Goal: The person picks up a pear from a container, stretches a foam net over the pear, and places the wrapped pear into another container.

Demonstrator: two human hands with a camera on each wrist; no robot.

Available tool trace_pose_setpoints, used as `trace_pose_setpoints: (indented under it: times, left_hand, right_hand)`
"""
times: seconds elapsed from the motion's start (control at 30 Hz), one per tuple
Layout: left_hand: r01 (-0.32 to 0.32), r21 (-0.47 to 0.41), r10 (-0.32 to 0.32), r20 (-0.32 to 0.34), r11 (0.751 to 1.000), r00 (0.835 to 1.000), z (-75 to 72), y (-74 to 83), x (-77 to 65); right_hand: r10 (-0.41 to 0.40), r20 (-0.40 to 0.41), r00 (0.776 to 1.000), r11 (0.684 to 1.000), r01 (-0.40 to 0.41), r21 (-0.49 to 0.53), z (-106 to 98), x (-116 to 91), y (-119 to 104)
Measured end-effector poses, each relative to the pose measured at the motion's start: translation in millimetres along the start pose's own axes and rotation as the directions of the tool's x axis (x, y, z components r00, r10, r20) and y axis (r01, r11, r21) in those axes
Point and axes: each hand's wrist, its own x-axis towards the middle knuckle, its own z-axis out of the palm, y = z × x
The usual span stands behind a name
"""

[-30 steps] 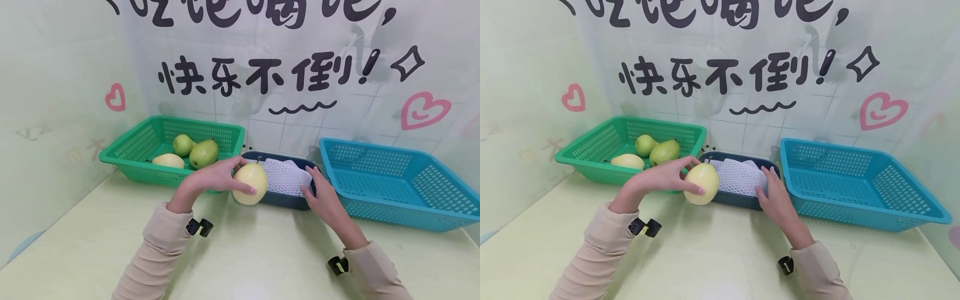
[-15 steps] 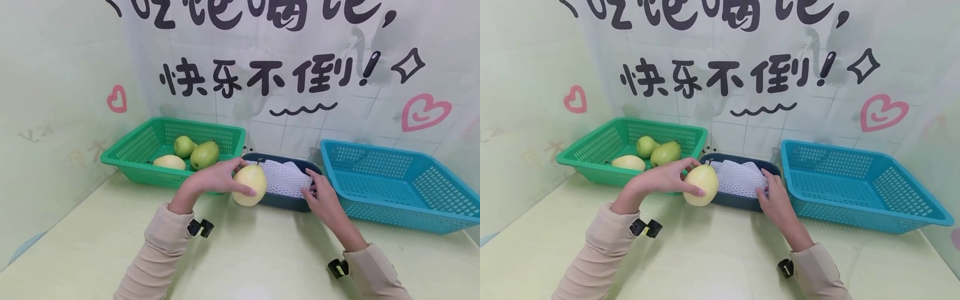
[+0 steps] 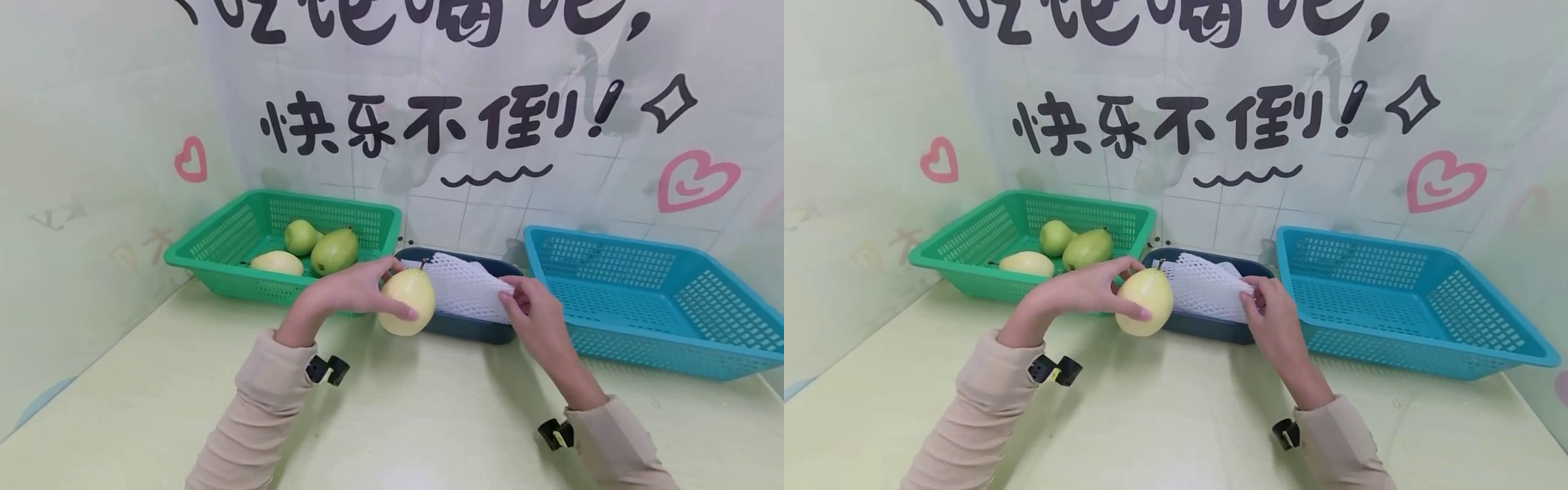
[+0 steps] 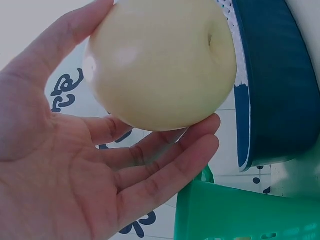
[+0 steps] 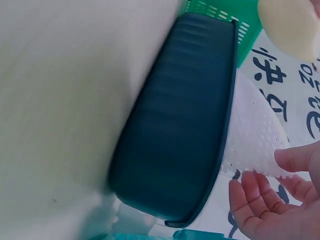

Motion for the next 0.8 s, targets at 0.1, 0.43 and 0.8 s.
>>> trace_pose_setpoints:
  times: [0.1,0.43,0.8]
  left_hand:
    - [0.009,0.003,-0.009,0.009,1.0,1.0,0.1,-0.2,0.2]
    - [-0.011,-0.013,0.011,0.009,1.0,1.0,2.0,0.6,2.7]
    - [-0.049,-0.019,0.05,0.044,0.999,0.998,13.4,4.3,9.0]
  right_hand:
    - [-0.007,-0.025,1.0,1.0,0.008,0.013,-4,1,-1]
    - [0.028,-0.086,0.996,0.996,-0.021,0.082,-21,4,-7]
    - [0.101,-0.171,0.98,0.982,-0.071,0.173,-59,3,-11]
